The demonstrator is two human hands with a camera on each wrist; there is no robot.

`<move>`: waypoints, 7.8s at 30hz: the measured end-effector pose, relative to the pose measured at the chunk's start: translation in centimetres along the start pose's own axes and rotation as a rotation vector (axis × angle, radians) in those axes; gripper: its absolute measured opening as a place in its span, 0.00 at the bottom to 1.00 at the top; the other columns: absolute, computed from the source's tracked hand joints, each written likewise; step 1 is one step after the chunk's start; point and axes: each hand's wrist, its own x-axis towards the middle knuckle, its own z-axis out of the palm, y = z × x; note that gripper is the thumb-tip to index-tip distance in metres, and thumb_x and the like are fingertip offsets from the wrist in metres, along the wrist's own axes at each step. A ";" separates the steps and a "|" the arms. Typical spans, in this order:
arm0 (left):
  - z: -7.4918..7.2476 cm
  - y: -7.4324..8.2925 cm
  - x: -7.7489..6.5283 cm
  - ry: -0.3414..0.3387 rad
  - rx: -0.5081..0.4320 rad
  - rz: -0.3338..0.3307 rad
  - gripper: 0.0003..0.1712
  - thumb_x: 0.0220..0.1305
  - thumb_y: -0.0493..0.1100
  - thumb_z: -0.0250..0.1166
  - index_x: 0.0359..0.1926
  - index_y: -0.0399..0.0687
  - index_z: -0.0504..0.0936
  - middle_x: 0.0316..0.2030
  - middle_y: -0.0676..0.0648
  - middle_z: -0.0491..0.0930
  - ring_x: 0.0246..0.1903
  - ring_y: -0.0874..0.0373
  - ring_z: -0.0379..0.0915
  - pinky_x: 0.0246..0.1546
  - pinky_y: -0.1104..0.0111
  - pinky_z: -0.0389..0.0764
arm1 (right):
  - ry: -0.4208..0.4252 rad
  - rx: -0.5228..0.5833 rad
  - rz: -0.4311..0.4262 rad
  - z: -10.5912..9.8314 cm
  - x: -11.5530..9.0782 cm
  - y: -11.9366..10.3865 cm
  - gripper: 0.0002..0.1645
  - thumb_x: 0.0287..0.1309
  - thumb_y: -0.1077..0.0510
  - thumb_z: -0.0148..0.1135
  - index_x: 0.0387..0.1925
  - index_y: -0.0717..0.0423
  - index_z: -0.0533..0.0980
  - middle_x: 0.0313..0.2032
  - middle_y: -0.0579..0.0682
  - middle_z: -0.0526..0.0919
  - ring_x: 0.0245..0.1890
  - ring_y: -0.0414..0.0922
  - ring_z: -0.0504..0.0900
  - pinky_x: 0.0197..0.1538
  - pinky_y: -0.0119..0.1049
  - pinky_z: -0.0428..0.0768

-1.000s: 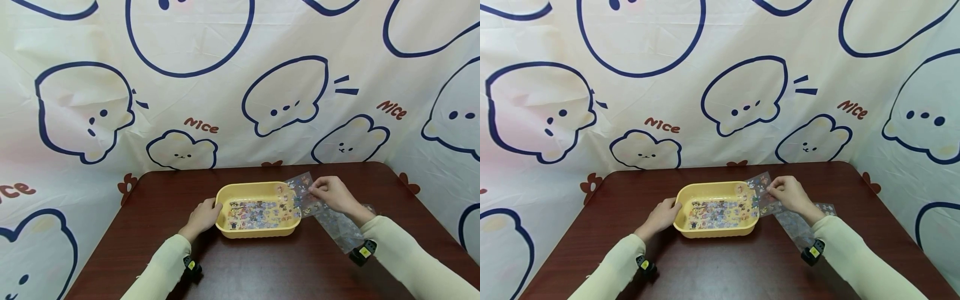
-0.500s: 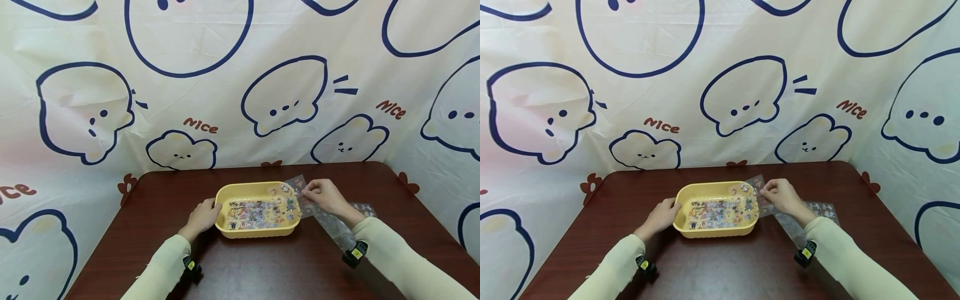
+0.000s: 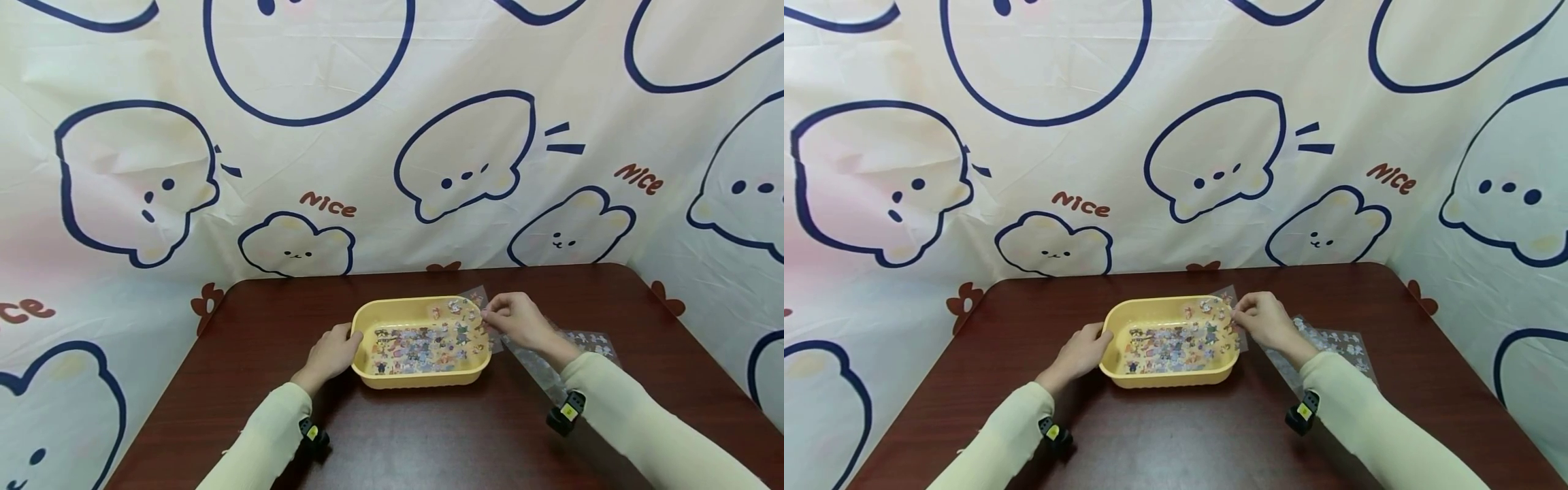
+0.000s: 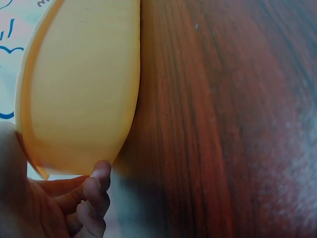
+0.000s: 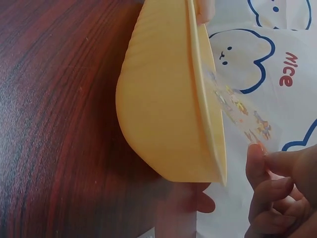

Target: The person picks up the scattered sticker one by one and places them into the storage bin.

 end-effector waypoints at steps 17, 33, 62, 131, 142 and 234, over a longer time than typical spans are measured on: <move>0.1 0.3 0.3 -0.003 0.001 -0.003 0.29 0.75 0.52 0.47 0.68 0.42 0.73 0.31 0.48 0.81 0.26 0.59 0.76 0.31 0.66 0.70 | -0.019 -0.054 0.022 1.3 0.4 -0.4 0.08 0.69 0.62 0.58 0.36 0.63 0.79 0.26 0.51 0.87 0.18 0.41 0.72 0.21 0.33 0.66; 0.1 0.2 0.1 0.008 0.004 0.002 0.29 0.76 0.52 0.47 0.68 0.41 0.73 0.33 0.48 0.82 0.27 0.59 0.77 0.32 0.67 0.71 | 0.006 -0.181 0.066 3.4 0.7 -0.9 0.08 0.67 0.56 0.62 0.33 0.56 0.81 0.21 0.45 0.87 0.13 0.38 0.71 0.19 0.32 0.67; 0.1 0.0 0.0 0.017 0.022 -0.003 0.29 0.75 0.52 0.47 0.68 0.41 0.73 0.33 0.48 0.83 0.29 0.60 0.77 0.34 0.65 0.73 | 0.047 -0.433 0.079 4.7 0.6 -1.6 0.14 0.63 0.49 0.67 0.25 0.49 0.77 0.17 0.44 0.79 0.15 0.41 0.74 0.19 0.34 0.67; 0.1 0.0 -0.2 0.023 0.014 -0.003 0.29 0.75 0.52 0.47 0.67 0.41 0.74 0.34 0.48 0.83 0.31 0.59 0.78 0.37 0.64 0.74 | 0.115 -0.478 -0.094 0.3 -3.3 -3.3 0.12 0.64 0.46 0.65 0.36 0.50 0.84 0.25 0.41 0.84 0.20 0.38 0.74 0.20 0.36 0.69; 0.0 0.1 0.0 0.010 -0.003 -0.013 0.29 0.75 0.52 0.46 0.67 0.41 0.74 0.33 0.48 0.82 0.28 0.59 0.77 0.33 0.66 0.72 | 0.138 -0.533 -0.086 -2.4 -4.3 -2.3 0.15 0.64 0.44 0.64 0.35 0.50 0.84 0.27 0.43 0.86 0.23 0.37 0.77 0.21 0.35 0.71; 0.1 0.1 -0.1 -0.006 -0.002 -0.021 0.30 0.76 0.52 0.46 0.69 0.41 0.72 0.34 0.48 0.82 0.29 0.59 0.77 0.33 0.66 0.71 | 0.017 -0.791 0.053 -4.3 -7.4 7.3 0.16 0.54 0.50 0.60 0.16 0.49 0.68 0.12 0.44 0.69 0.14 0.41 0.67 0.16 0.36 0.61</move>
